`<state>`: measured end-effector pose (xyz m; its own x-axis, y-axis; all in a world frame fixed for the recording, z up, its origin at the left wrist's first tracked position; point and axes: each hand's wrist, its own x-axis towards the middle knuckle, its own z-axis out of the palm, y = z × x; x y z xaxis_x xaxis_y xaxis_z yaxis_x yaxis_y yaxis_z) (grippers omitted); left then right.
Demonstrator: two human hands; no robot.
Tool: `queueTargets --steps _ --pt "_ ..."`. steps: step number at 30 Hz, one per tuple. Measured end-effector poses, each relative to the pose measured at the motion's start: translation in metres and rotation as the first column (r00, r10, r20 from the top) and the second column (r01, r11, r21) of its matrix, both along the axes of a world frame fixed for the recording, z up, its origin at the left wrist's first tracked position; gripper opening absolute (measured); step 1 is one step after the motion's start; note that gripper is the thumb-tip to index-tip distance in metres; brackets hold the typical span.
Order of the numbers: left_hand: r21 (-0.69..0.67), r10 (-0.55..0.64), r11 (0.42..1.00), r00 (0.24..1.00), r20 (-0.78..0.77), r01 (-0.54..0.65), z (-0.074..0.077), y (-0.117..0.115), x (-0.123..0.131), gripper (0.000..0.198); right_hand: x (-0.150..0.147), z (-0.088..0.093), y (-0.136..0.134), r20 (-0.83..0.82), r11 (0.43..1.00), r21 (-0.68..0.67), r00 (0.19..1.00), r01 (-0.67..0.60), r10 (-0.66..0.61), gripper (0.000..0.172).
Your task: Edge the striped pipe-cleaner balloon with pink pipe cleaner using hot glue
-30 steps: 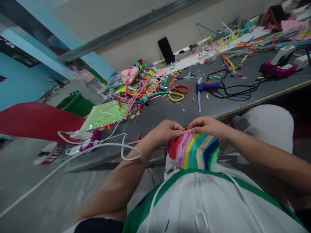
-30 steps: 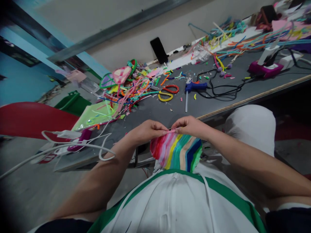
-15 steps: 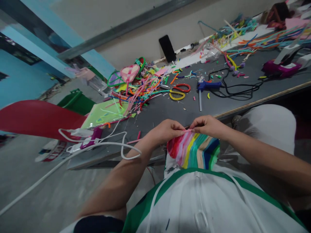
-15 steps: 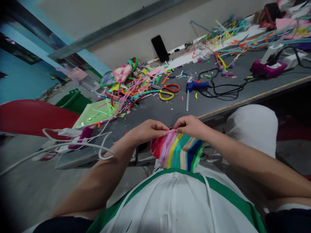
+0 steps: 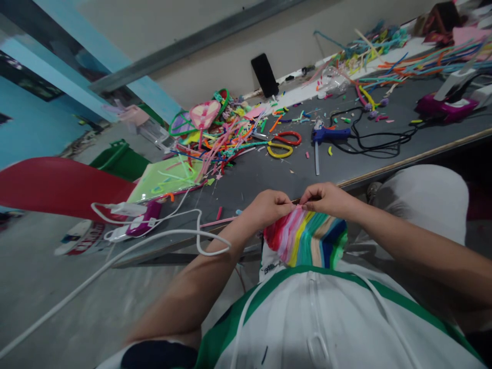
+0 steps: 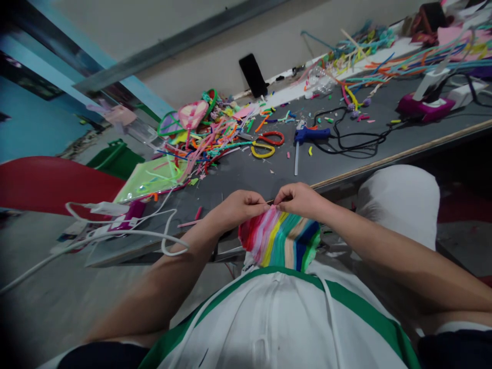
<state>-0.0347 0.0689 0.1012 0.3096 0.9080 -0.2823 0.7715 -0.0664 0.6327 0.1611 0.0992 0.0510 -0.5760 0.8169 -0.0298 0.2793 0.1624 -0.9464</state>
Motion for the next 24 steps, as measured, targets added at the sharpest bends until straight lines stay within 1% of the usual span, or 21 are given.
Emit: queueTargets --steps 5,8,10,16,20,24 --pt "0.072 -0.017 0.997 0.998 -0.068 0.022 0.003 -0.004 0.002 0.030 0.001 -0.002 0.001 -0.067 0.996 -0.087 0.998 -0.016 0.010 0.021" --pt "0.098 -0.013 0.995 0.996 -0.089 0.022 0.005 -0.006 0.003 0.029 0.002 -0.004 0.001 -0.141 0.987 -0.156 0.990 -0.029 0.007 0.025" --pt "0.111 -0.004 0.994 0.995 -0.103 0.015 0.005 -0.007 0.003 0.028 0.003 -0.005 0.001 -0.151 0.984 -0.179 0.988 -0.028 0.001 0.026" --pt "0.156 -0.016 0.987 0.988 -0.151 0.040 0.006 -0.010 0.006 0.026 0.004 -0.003 0.000 -0.062 0.987 -0.158 0.998 -0.025 0.015 0.028" --pt "0.145 -0.006 0.989 0.989 -0.148 0.027 0.008 -0.012 0.007 0.027 0.003 -0.001 0.000 -0.024 0.991 -0.122 0.998 -0.058 0.056 0.030" --pt "0.118 -0.014 0.993 0.993 -0.118 0.028 0.007 -0.009 0.004 0.027 0.000 0.000 0.001 0.020 0.996 -0.081 0.999 -0.036 0.038 0.030"
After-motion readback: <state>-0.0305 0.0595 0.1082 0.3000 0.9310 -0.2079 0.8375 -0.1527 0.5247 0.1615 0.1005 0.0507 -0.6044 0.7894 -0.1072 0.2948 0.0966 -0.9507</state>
